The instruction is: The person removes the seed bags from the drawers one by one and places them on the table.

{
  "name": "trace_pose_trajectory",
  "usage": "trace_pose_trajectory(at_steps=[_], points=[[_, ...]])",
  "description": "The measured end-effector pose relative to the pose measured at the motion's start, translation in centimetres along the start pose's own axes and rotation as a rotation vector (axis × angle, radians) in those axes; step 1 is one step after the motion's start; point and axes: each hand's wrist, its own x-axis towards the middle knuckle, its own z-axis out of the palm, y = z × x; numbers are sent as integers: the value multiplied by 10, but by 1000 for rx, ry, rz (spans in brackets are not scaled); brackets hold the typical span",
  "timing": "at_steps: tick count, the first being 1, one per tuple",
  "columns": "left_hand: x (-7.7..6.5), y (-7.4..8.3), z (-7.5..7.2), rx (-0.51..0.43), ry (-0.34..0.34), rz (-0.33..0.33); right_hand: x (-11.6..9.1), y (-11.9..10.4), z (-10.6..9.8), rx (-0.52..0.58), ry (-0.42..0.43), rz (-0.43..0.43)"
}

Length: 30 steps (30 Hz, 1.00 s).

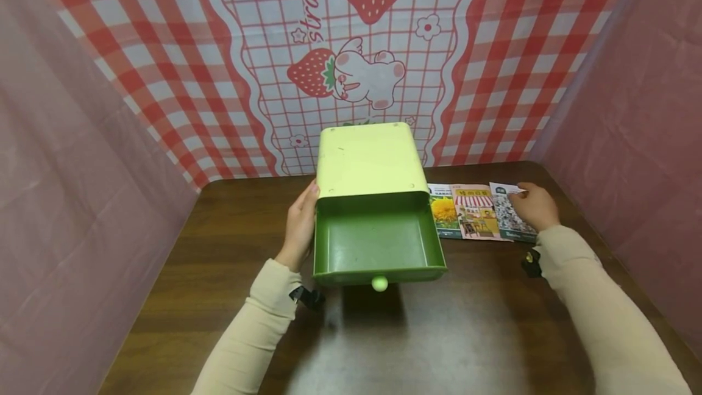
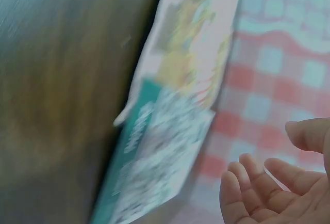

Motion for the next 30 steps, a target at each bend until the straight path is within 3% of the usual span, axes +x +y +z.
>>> trace_pose_trajectory(at_steps=[6, 20, 30], points=[[0, 0, -1, 6, 1, -8, -16, -38, -5, 110, -25, -96], [0, 1, -1, -7, 5, -15, -81, -125, -24, 231, -3, -279], [1, -1, -1, -5, -9, 3, -135, -160, -21, 342, -118, -417]])
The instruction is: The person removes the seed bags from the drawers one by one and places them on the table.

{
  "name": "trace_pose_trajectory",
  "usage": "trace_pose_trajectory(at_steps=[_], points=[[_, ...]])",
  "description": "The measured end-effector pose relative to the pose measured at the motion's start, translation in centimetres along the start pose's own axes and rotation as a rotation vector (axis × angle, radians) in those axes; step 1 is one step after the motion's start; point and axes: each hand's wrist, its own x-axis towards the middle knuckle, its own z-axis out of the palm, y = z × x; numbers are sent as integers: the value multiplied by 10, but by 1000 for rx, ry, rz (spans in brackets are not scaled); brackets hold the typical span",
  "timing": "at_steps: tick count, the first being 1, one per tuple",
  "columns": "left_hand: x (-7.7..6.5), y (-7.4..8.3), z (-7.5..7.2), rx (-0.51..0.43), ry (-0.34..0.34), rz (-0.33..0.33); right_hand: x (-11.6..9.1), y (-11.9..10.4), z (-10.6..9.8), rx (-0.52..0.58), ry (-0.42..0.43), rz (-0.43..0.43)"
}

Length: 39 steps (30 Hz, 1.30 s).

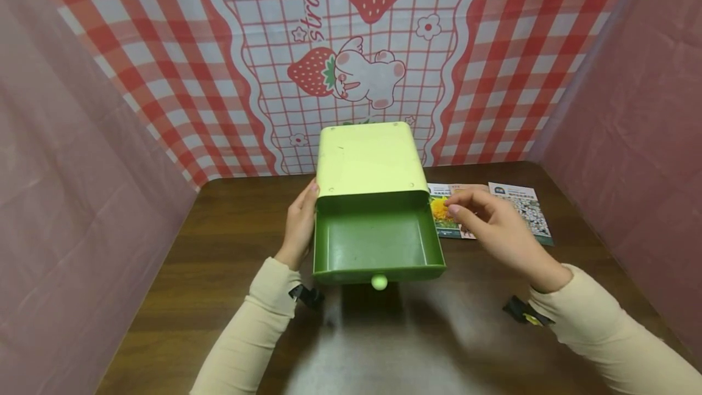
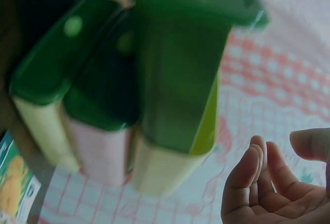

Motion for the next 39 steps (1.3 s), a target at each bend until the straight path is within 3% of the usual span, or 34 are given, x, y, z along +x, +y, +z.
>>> trace_pose_trajectory(at_steps=[8, 19, 32, 39], points=[[0, 0, 0, 5, -8, 4, -26, -19, 20, 187, -156, -96], [-1, 0, -1, 12, -23, 16, -48, -27, 51, 283, -399, -111], [-2, 0, 0, 39, -7, 31, -53, -12, 90, 444, -510, -37], [-3, 0, -1, 38, -1, 23, -51, -4, 105, 484, -512, 14]])
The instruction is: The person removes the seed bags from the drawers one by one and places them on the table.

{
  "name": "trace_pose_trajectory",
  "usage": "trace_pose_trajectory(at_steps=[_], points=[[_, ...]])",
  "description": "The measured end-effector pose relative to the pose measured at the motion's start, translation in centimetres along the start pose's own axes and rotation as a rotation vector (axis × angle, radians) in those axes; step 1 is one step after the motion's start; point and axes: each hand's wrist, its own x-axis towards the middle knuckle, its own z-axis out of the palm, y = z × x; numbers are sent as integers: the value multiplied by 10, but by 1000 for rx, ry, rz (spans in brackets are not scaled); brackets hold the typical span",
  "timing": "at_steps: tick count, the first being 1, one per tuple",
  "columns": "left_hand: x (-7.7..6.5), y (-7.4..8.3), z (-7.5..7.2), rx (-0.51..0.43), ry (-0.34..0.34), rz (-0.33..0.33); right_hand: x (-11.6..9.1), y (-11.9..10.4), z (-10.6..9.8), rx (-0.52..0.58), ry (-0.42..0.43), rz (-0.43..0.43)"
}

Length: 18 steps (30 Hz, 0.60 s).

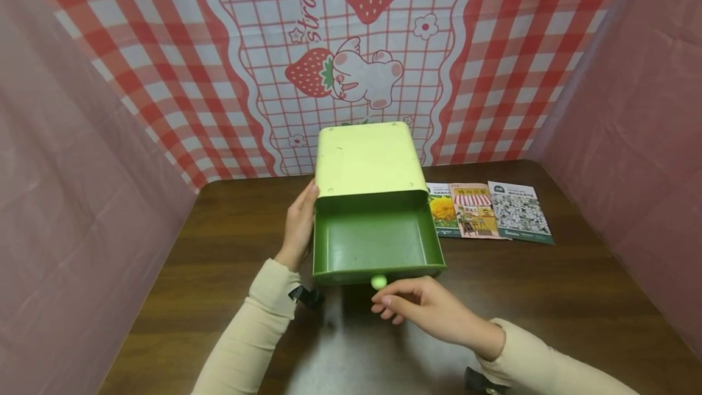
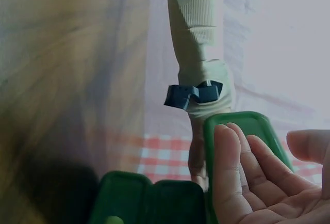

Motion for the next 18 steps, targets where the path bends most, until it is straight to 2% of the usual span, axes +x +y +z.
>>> trace_pose_trajectory(at_steps=[9, 18], points=[[0, 0, 0, -2, -7, 9, 6, 9, 4, 106, 36, 86], [0, 2, 0, 24, -3, -11, 9, 15, 7, 204, 99, 158]])
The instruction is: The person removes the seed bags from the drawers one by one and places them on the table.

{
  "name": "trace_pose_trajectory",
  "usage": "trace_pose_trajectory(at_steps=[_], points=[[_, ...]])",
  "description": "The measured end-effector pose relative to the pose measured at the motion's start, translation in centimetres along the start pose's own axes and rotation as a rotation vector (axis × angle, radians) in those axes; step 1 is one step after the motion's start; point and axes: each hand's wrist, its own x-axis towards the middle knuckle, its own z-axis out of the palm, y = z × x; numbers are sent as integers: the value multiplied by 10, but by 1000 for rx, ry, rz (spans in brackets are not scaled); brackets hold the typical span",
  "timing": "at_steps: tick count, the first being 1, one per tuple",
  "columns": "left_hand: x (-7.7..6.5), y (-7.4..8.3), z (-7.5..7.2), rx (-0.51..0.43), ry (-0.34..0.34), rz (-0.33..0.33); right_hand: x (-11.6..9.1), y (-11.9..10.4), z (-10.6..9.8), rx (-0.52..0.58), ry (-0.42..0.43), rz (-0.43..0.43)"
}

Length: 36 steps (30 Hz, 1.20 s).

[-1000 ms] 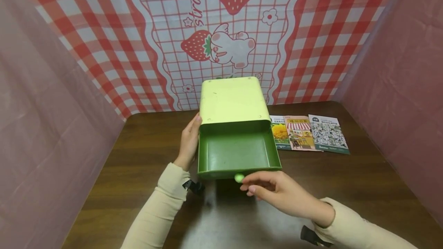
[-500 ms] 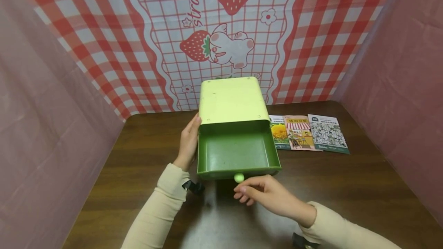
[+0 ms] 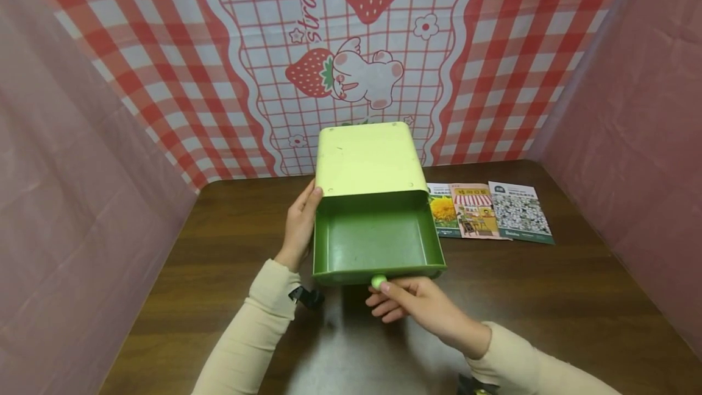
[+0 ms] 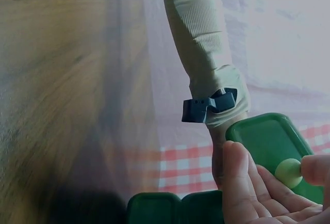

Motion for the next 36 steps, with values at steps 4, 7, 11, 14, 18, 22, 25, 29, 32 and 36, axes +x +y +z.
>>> trace_pose_trajectory(at_steps=[4, 7, 11, 14, 18, 22, 25, 29, 32, 36], points=[[0, -1, 0, -1, -7, 3, 1, 1, 2, 19, 18, 0], [0, -1, -1, 0, -8, 3, 1, 1, 2, 24, 27, -3], [0, -1, -1, 9, -5, -2, 2, -2, 3, 21, 31, -20], [0, 0, -1, 15, -4, -11, 4, -6, 3, 26, 41, -20], [0, 0, -2, 22, -11, -20, 9, -11, 3, 36, 59, -8], [0, 1, -3, 19, -22, -14, 14, -16, 1, 48, 72, 3], [-1, 1, -3, 14, -30, -5, 19, -18, -2, 62, 87, 13], [-1, 1, -3, 16, -31, 1, 25, -20, -5, 87, 101, 8], [-1, 1, -3, -24, -35, -9, 30, -19, -6, 111, 114, -1], [-2, 1, -3, -110, -60, -19, 37, -19, -9, 134, 142, -3]])
